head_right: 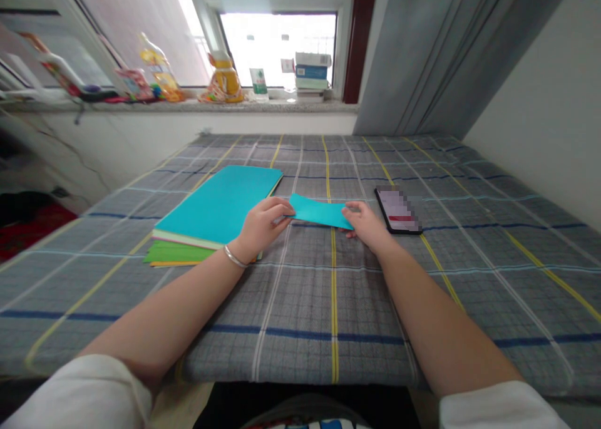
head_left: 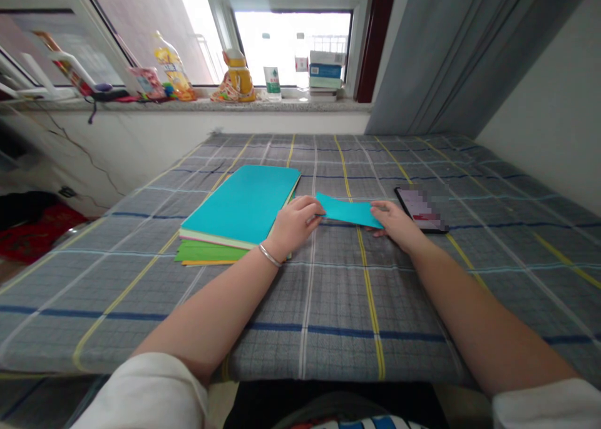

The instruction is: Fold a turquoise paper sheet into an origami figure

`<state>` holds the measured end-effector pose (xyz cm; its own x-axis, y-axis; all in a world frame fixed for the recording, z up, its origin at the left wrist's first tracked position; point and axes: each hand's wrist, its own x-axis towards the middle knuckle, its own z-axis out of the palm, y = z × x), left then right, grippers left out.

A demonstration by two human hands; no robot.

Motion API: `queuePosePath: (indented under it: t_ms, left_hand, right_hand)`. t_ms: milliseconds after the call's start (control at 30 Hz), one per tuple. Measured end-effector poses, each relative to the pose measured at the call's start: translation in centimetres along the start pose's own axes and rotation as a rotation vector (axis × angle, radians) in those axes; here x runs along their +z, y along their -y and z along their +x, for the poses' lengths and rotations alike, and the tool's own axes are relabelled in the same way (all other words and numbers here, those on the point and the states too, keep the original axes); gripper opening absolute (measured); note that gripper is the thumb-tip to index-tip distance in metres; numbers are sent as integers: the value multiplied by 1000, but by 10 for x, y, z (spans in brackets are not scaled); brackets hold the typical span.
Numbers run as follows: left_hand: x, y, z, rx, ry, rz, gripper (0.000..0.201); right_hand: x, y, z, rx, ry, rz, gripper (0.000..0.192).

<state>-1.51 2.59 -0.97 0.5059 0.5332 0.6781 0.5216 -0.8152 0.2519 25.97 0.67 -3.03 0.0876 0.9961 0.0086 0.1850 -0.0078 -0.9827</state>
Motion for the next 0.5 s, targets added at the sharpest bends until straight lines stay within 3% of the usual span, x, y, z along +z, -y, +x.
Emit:
queuePosePath:
  t_ms: [100, 167, 267, 333, 400, 500]
  left_hand:
    - [3, 0, 0, 5, 63, -86, 18]
    - [6, 1, 1, -80, 24, -168, 24]
    - [12, 6, 2, -275, -47, -352, 24]
    - [16, 8, 2, -436, -40, -523, 15]
    - [20, 11, 3, -556, -29, -645, 20]
    - [22, 11, 3, -539, -3, -633, 20]
  right_hand:
    - [4, -5, 0, -6, -19, 42, 67]
    - [4, -4, 0, -8, -51, 68, 78]
    - [1, 1, 0, -22, -12, 128, 60]
    - [0, 5, 0, -33, 31, 151, 42]
    - [0, 6, -1, -52, 49, 136, 33]
    - [1, 3, 0, -97, 52, 80, 28]
